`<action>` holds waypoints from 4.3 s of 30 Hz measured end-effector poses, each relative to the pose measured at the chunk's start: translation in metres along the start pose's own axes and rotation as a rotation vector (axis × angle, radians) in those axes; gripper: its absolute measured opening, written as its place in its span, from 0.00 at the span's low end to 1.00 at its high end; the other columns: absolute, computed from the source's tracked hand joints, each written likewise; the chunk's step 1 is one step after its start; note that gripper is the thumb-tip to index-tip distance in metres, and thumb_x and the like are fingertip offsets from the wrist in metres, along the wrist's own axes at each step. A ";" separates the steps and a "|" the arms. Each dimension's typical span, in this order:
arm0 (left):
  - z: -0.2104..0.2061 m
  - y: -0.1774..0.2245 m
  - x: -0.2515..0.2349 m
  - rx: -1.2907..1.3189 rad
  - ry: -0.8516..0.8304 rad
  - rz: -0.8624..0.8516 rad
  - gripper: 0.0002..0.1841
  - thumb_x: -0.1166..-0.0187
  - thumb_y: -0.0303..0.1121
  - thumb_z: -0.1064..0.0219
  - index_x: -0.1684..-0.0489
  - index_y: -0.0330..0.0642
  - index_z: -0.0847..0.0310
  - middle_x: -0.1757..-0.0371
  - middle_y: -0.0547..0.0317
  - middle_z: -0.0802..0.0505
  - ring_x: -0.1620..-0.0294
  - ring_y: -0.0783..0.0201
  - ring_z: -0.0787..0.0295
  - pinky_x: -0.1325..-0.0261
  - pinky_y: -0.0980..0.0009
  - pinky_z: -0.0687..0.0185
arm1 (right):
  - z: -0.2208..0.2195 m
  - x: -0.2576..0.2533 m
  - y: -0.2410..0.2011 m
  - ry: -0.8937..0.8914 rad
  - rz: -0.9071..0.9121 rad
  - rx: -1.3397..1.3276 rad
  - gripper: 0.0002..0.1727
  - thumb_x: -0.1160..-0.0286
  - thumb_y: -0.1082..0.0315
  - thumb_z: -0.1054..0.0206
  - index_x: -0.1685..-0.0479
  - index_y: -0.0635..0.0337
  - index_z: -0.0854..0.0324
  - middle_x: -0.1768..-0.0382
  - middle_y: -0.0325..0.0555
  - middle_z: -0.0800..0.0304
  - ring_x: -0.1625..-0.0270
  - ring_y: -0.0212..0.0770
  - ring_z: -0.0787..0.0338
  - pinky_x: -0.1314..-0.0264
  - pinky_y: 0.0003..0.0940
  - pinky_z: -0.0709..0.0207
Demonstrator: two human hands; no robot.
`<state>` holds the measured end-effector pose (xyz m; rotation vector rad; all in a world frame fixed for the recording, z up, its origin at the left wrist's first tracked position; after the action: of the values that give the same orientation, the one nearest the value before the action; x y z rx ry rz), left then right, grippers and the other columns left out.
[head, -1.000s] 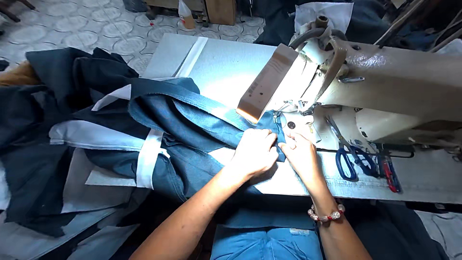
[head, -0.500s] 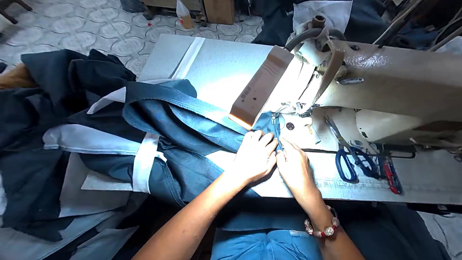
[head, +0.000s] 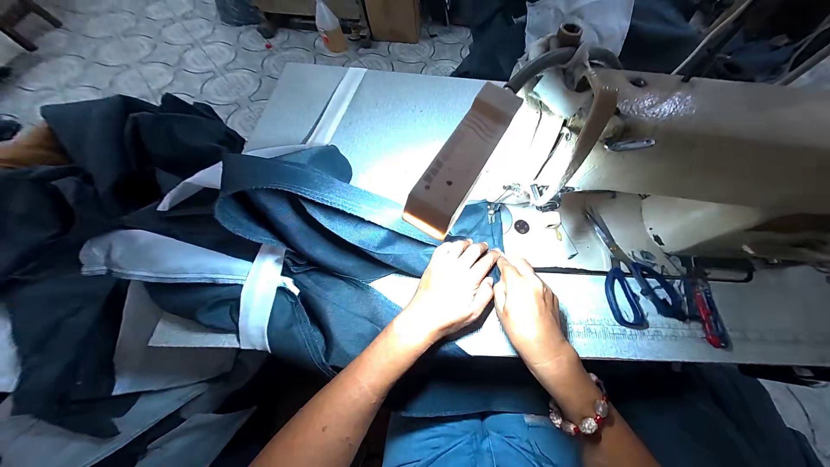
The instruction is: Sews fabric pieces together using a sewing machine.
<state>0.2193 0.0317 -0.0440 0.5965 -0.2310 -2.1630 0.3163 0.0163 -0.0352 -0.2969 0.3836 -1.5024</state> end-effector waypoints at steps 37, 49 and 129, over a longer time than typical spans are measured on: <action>-0.008 -0.026 -0.027 -0.135 0.006 -0.045 0.25 0.18 0.39 0.54 0.33 0.46 0.12 0.30 0.45 0.11 0.23 0.42 0.21 0.21 0.45 0.32 | -0.001 -0.056 0.030 0.106 0.161 0.009 0.22 0.20 0.70 0.41 0.33 0.46 0.10 0.53 0.58 0.14 0.47 0.62 0.18 0.45 0.61 0.32; -0.011 -0.033 -0.031 -0.113 -0.020 -0.024 0.25 0.16 0.40 0.53 0.33 0.46 0.12 0.26 0.44 0.13 0.19 0.40 0.24 0.16 0.43 0.38 | 0.002 -0.062 0.033 0.053 0.108 -0.117 0.24 0.22 0.72 0.41 0.28 0.49 0.14 0.46 0.60 0.15 0.40 0.64 0.21 0.41 0.65 0.36; 0.011 0.006 -0.017 -0.198 0.225 -0.328 0.07 0.31 0.22 0.32 0.79 0.40 0.14 0.70 0.54 0.08 0.50 0.47 0.07 0.17 0.32 0.44 | -0.020 0.054 0.018 -0.294 -0.450 -2.196 0.13 0.20 0.71 0.54 0.54 0.56 0.22 0.57 0.50 0.09 0.70 0.36 0.13 0.68 0.27 0.20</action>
<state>0.2267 0.0404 -0.0262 0.7984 0.2151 -2.3689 0.3252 -0.0355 -0.0644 -2.3495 1.6743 -0.7392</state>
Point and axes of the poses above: each hand's wrist, its own x-axis away from the middle knuckle, its own z-axis out of the back of the hand, y = z × x, the point moved 8 cm from there along -x, towards the middle knuckle
